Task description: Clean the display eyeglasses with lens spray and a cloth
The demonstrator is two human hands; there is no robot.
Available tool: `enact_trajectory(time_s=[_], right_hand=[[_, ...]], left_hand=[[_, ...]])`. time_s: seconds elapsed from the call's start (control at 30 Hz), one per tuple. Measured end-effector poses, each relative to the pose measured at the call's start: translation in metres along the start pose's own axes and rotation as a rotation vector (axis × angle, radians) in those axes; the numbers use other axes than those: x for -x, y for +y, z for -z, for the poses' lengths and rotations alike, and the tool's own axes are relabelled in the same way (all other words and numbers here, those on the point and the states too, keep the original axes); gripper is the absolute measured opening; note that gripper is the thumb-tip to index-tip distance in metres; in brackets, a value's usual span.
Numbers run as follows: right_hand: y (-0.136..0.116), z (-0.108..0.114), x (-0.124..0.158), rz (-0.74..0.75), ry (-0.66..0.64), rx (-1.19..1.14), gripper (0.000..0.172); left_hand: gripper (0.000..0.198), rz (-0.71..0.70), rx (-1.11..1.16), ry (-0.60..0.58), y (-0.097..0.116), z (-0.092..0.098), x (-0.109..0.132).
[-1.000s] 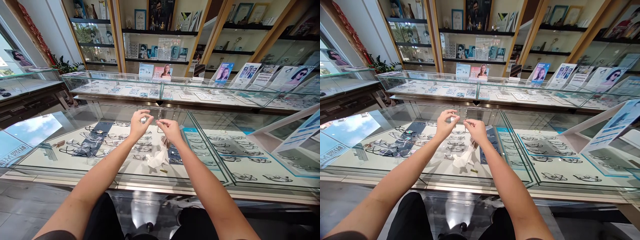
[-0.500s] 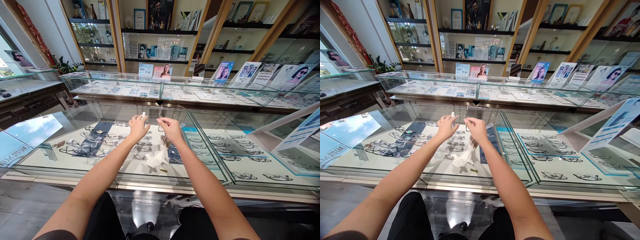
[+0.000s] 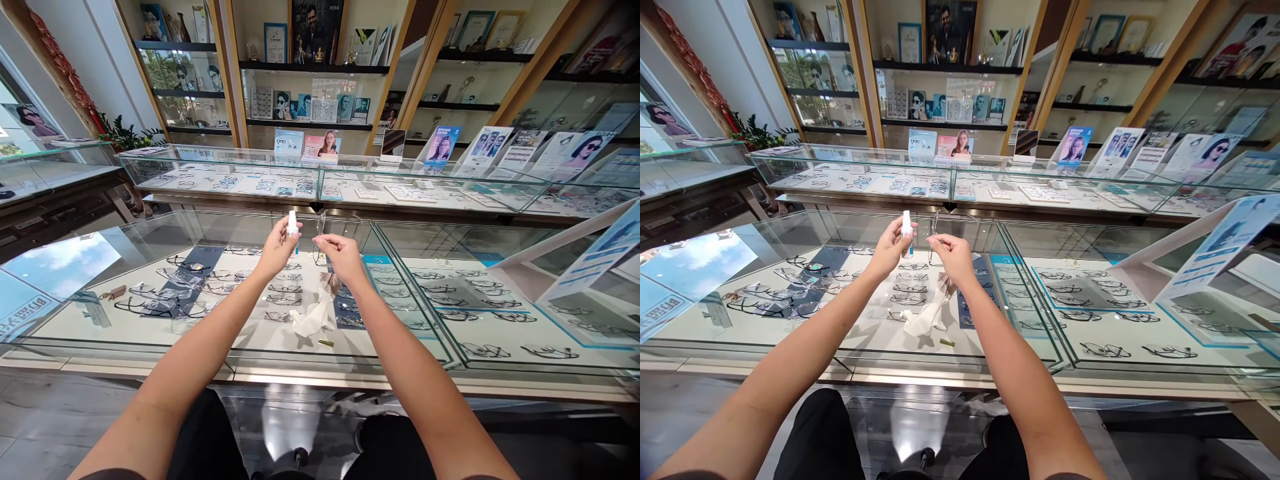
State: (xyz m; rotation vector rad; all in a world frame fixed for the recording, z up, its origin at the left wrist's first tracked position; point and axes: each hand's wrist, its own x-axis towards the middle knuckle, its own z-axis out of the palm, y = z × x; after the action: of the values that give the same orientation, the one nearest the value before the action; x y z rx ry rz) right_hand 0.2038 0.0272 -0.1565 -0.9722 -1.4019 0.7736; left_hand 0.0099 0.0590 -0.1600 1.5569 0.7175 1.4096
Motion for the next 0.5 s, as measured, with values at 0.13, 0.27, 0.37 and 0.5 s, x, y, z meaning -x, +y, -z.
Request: enact_trajectory(time_s=[0.13,0.27,0.37,0.5], right_hand=[[-0.006,0.002,0.0,-0.019,-0.026,-0.019,0.038],[-0.01,0.004,0.001,-0.039,-0.039,-0.038,0.035],[-0.01,0.004,0.001,-0.053,-0.067,-0.052,0.035],[-0.009,0.004,0.0,-0.005,-0.101,-0.063,0.031]], left_hand=[[0.072,0.206,0.229,-0.08,0.006,-0.003,0.001],[0.074,0.348,0.398,-0.088,0.018,-0.005,0.004],[0.049,0.419,0.497,-0.109,0.025,-0.003,0.002],[0.07,0.52,0.515,-0.191,0.033,0.0,0.001]])
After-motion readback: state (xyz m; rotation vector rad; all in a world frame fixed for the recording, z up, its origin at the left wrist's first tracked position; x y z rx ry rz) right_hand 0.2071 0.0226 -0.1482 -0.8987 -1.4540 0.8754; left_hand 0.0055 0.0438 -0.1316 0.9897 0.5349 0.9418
